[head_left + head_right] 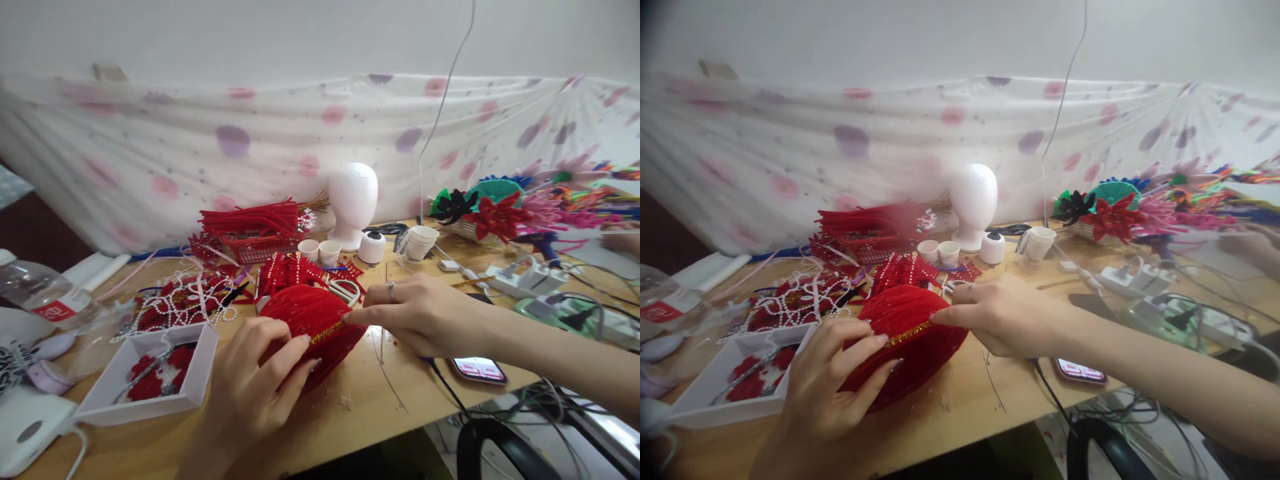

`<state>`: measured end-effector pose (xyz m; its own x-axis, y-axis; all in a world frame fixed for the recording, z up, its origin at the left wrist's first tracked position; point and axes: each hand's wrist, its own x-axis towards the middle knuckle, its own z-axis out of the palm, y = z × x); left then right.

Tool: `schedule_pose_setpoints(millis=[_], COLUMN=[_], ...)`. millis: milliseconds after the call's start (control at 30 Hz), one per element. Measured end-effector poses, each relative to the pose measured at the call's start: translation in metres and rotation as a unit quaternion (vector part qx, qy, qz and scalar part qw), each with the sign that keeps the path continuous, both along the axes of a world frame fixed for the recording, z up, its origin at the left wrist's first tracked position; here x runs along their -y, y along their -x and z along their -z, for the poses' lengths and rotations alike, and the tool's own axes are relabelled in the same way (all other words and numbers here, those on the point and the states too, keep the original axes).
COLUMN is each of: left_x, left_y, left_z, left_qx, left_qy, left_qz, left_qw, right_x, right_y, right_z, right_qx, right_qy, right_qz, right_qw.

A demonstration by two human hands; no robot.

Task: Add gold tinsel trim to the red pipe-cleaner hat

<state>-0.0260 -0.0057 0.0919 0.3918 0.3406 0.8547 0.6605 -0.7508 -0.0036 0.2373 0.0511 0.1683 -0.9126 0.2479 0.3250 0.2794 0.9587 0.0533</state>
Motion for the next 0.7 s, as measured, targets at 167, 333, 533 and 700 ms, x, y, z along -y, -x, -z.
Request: schedule_pose_setpoints(millis=[167,333,533,700], left_x=[0.0035,0.006,0.0044,0.0038], left_y=[0.0005,0.0017,0.0018,0.0054], left_z=[0.0004,0.0027,0.0009,0.0003], left_qx=[-0.02,-0.047,-0.069,-0.069], left_qy=[0.0,0.004,-0.002,-0.012], left_qz=[-0.003,-0.009,-0.019,-0.011], left_qw=[1.0,0.999,0.997,0.997], right_x=[-0.0002,-0.0001,0.0033,0.0033], right_y=[-0.0004,-0.0027,-0.0028,-0.0037], right_z=[-0.0004,0.0021,0.0004,-0.0007], right_qx=[0.004,0.002,-0.01,-0.01], right_qy=[-0.007,-0.004,0.007,0.008], right_qz=[0.0,0.002,0.002,-0.002], right_qw=[1.0,1.0,1.0,1.0])
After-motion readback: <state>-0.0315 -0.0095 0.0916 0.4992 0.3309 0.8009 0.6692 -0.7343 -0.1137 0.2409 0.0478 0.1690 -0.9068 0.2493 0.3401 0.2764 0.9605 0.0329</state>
